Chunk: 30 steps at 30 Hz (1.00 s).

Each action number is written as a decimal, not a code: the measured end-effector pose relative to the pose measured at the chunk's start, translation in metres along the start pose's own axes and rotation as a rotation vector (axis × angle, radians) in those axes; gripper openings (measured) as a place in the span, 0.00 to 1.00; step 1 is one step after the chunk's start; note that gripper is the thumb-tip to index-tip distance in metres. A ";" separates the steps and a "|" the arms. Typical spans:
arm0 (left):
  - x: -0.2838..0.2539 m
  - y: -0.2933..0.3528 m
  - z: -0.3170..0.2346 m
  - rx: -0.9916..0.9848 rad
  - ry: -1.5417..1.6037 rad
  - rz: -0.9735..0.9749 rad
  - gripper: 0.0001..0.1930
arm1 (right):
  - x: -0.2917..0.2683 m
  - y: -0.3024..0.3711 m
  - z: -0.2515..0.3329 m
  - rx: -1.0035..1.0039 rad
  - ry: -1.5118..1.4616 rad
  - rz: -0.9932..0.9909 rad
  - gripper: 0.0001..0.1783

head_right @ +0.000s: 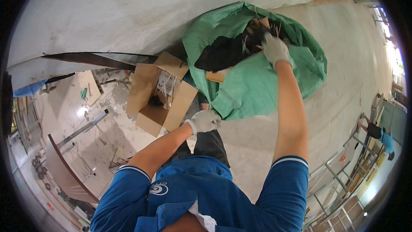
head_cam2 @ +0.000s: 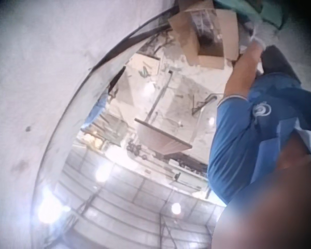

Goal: The person applies and smooths thin strips of edge banding onto the edges of a wooden tabletop. They use a small tool to press the banding into place and a cloth to wipe the surface. The person also retrieves a cloth from a bag and handles a water bottle during the process.

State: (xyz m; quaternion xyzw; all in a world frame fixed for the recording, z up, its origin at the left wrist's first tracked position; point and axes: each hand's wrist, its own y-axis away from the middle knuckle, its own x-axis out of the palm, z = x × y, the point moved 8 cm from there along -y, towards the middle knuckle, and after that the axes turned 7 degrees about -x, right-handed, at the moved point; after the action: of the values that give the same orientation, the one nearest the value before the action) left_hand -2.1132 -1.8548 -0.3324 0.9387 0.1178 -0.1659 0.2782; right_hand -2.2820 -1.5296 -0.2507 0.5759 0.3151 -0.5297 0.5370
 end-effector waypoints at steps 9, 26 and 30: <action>-0.165 -0.065 -0.011 -0.186 0.014 -0.756 0.19 | 0.059 0.187 -0.040 0.096 -0.068 0.158 0.14; -0.278 -0.064 -0.028 -0.156 0.803 -0.287 0.13 | 0.005 0.205 -0.033 0.300 -0.841 -0.383 0.14; -0.271 -0.018 -0.039 -0.186 0.634 -0.272 0.13 | -0.030 0.211 -0.011 0.327 -0.822 -0.447 0.14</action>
State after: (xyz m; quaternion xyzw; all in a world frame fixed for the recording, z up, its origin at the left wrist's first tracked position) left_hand -2.3582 -1.8528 -0.2079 0.8900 0.3366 0.1096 0.2873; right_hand -2.0891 -1.5607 -0.1639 0.3142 0.1057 -0.8578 0.3927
